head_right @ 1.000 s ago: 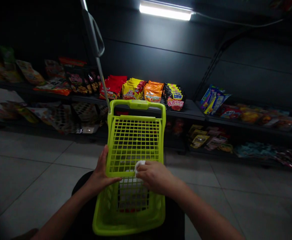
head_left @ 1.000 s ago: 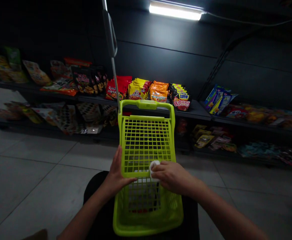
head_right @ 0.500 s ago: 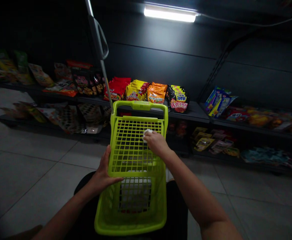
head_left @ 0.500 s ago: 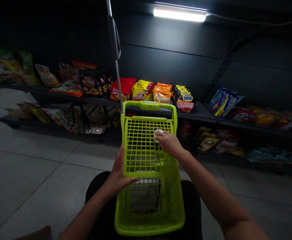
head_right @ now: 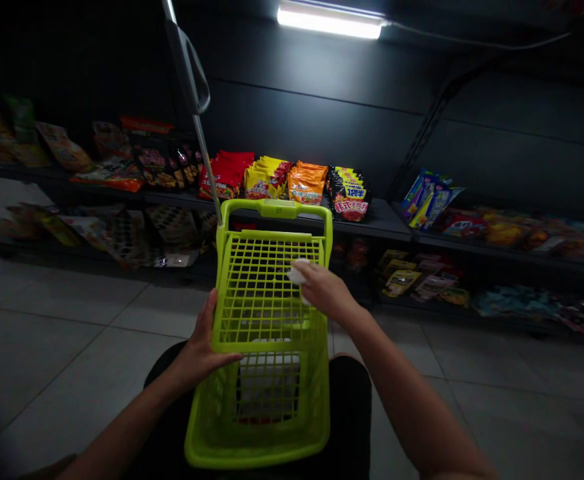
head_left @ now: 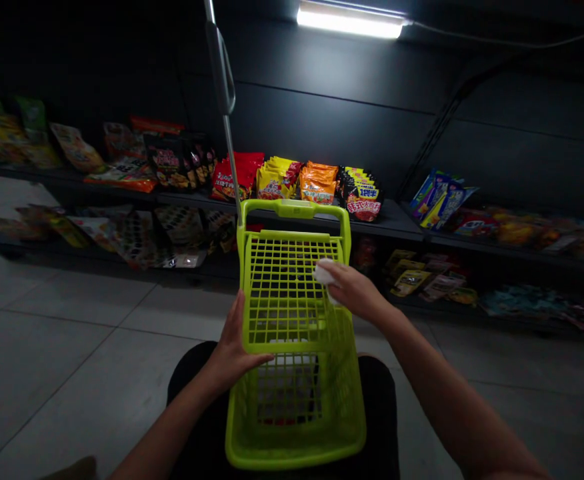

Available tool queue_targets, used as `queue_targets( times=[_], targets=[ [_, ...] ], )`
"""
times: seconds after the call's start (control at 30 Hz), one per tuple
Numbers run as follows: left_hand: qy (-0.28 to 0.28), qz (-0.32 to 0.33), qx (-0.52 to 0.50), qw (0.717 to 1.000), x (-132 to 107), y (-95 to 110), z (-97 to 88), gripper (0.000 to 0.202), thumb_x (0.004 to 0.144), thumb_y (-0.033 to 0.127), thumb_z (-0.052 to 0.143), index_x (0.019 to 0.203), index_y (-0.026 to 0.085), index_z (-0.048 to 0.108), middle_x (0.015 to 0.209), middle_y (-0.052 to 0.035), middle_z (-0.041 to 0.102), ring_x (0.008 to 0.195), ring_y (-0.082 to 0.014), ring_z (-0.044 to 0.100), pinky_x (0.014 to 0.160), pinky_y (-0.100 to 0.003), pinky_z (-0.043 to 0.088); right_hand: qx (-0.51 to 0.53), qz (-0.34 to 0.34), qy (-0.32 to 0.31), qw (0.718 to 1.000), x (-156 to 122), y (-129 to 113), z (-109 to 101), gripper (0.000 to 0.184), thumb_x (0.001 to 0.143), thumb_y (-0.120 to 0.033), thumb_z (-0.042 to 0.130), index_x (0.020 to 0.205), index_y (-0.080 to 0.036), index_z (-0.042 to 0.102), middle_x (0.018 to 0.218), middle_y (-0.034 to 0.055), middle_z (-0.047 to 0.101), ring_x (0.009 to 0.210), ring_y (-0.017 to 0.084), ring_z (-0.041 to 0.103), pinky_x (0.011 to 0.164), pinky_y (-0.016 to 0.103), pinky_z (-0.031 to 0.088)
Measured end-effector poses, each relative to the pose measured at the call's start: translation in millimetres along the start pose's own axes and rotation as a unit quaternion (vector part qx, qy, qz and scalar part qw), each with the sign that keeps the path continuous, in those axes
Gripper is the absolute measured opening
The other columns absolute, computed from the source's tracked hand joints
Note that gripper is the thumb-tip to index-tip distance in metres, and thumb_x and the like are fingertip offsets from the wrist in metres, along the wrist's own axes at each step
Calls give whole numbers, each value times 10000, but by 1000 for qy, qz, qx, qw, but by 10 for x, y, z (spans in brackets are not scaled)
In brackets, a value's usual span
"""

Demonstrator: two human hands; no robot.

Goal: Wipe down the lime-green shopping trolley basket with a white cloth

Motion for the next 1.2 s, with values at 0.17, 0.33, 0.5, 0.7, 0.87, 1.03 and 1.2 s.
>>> queue_targets(
  times=[0.17, 0.33, 0.5, 0.7, 0.87, 1.03, 1.2],
  targets=[
    [-9, -5, 8, 1000, 24, 28, 3, 1357, 676, 405, 891, 1601, 404, -103, 1715, -130, 0, 1559, -426, 104, 1223, -669, 209, -134, 67, 8, 989, 723, 400, 96, 450, 932, -116, 505, 1370, -168, 593, 1440, 127, 581, 1237, 259, 571, 1059, 392, 456],
    [-7, -2, 11, 1000, 22, 9, 0, 1365, 664, 418, 899, 1602, 402, -92, 1715, -128, -1, 1558, -432, 96, 1223, -675, 206, -177, 11, -13, 984, 424, 91, 320, 317, 937, -104, 506, 1159, -210, 706, 1293, 89, 667, 1099, 242, 597, 969, 365, 482],
    [-2, -2, 11, 1000, -3, -26, 9, 1352, 677, 425, 890, 1604, 392, -94, 1717, -123, -19, 1563, -422, 74, 1230, -666, 191, -124, -51, -58, 989, -479, -414, 450, 284, 902, -89, 558, 1122, -200, 699, 1201, 67, 709, 1039, 222, 614, 935, 348, 504],
    [-6, -15, 6, 1000, -30, -35, 28, 1326, 698, 422, 872, 1609, 368, -89, 1721, -116, -22, 1564, -414, 72, 1240, -647, 170, -10, -57, -130, 990, -992, -577, 370, 380, 849, -68, 567, 1161, -247, 689, 1213, 35, 722, 1050, 196, 663, 936, 321, 524],
    [-13, -21, 3, 1000, -21, -22, 35, 1313, 706, 432, 865, 1607, 381, -88, 1721, -108, -3, 1562, -418, 85, 1228, -668, 184, -18, 16, 12, 1000, -174, 85, -55, 561, 860, -93, 536, 1405, -224, 557, 1455, 87, 577, 1299, 227, 564, 1072, 372, 470],
    [-14, -14, 20, 1000, 13, -11, 44, 1322, 714, 454, 855, 1606, 368, -117, 1715, -131, -1, 1561, -429, 70, 1230, -678, 163, -163, 63, 16, 984, 663, 530, 26, 450, 925, -97, 490, 1353, -175, 607, 1429, 112, 581, 1210, 251, 577, 1050, 370, 454],
    [-16, -10, 24, 1000, 32, -21, 37, 1322, 720, 452, 852, 1599, 382, -133, 1716, -126, -11, 1560, -426, 87, 1222, -686, 186, -208, 39, -21, 977, 486, 348, 205, 309, 959, -125, 490, 1170, -210, 700, 1281, 94, 660, 1069, 244, 594, 934, 364, 484]
  ],
)
Point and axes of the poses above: each hand's wrist, its own x-axis towards the middle knuckle, its own z-axis out of the palm, y = z × x, the point moved 8 cm from there along x, towards the middle knuckle
